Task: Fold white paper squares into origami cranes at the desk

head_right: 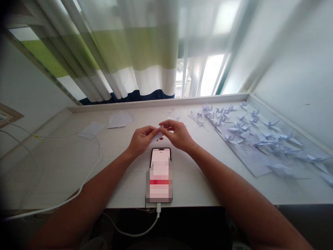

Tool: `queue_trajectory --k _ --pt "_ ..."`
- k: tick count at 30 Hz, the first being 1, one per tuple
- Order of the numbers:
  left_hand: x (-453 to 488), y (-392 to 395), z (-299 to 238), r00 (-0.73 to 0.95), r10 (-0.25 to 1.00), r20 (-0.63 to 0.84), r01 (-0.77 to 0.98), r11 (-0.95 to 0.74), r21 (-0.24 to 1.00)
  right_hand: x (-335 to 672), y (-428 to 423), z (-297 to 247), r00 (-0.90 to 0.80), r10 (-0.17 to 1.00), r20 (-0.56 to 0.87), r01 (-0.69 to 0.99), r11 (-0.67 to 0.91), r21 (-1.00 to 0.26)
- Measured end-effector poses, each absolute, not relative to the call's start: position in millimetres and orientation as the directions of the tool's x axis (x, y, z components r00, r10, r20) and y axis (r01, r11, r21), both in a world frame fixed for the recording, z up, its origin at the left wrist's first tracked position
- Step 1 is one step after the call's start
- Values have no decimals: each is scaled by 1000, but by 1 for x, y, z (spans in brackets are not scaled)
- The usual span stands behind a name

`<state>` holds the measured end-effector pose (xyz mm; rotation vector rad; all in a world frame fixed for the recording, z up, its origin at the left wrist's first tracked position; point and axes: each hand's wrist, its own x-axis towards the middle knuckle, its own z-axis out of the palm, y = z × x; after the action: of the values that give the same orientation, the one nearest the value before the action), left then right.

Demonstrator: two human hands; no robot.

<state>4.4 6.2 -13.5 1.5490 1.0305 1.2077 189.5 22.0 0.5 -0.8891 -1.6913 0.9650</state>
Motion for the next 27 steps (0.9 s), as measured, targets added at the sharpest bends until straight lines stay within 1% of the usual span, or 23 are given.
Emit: queue_trajectory --k 3,6,9,12,15,20,27 --pt "5 6 -13 155 957 246 78 -260 962 189 21 3 -275 899 341 109 381 -918" --pt "6 5 -13 166 963 214 -5 -216 976 189 21 5 -275 915 295 78 327 -942" --pt "6 5 -14 179 966 186 -74 -175 982 189 21 6 -317 906 281 59 314 -948" --pt "6 6 -17 198 968 156 -115 -135 984 189 21 7 -334 894 300 72 341 -937" --pt "7 6 -19 212 968 136 -129 -111 985 189 19 7 -309 891 331 131 385 -914" --pt "8 5 -16 229 965 130 -117 -105 988 190 18 6 -308 872 381 220 454 -863" --pt "6 5 -15 259 958 121 -108 -96 989 193 19 8 -354 846 399 279 503 -818"
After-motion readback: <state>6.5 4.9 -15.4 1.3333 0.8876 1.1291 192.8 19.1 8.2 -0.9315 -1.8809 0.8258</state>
